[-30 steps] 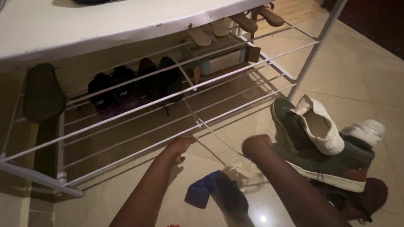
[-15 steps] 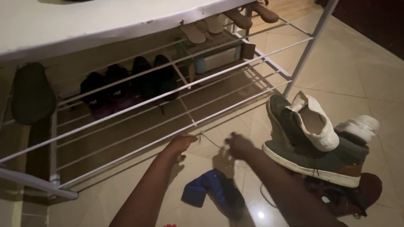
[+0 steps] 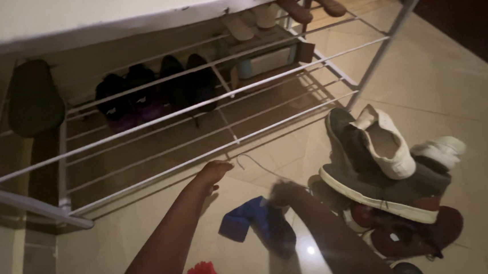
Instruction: The person removes multiple pairs of shoes from a white metal shoe rack and places them on the floor. They handle sneakers, sandals, and slippers, stacking them into a pile. The person then ties the laces of a pair of black sneakers.
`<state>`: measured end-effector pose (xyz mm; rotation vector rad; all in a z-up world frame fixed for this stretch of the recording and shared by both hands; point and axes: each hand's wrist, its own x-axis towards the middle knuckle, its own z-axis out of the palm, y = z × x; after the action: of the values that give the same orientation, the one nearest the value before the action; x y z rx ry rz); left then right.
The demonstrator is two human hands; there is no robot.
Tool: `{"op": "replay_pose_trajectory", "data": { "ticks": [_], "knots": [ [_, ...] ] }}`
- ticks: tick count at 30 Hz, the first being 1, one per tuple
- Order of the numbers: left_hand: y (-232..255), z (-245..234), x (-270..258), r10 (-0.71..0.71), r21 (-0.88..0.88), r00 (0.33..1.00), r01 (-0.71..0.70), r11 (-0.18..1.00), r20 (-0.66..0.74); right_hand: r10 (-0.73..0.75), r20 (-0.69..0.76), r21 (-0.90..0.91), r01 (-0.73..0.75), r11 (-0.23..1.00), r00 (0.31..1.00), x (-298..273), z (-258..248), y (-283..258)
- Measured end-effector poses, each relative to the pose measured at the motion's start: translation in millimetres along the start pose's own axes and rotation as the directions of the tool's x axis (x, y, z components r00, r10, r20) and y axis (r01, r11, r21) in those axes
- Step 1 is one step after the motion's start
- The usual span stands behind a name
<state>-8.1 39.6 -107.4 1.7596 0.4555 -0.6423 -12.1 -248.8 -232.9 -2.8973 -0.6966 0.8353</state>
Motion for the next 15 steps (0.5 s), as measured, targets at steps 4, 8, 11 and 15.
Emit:
{"op": "replay_pose_trajectory", "data": {
  "ticks": [4, 8, 11, 15],
  "knots": [
    [-16, -8, 12, -0.016, 0.002, 1.000, 0.016, 1.000, -0.016, 0.364, -0.157, -0.286, -0.395, 0.873, 0.918, -24, -33, -41],
    [-19, -5, 25, 0.000, 0.052, 1.000, 0.001, 0.999, -0.013, -0.135, -0.298, -0.100, 0.110, 0.989, 0.945, -55, -51, -107],
    [-21, 6, 34, 0.030, 0.076, 0.999, -0.032, 0.997, 0.016, -0.387, -0.275, -0.099, 0.375, 0.922, 0.880, -82, -38, -138],
    [-20, 23, 36, 0.024, 0.149, 0.999, -0.028, 0.989, 0.029, 0.088, -0.291, -0.046, -0.106, 0.993, 0.953, -65, -22, -82]
  ]
}}
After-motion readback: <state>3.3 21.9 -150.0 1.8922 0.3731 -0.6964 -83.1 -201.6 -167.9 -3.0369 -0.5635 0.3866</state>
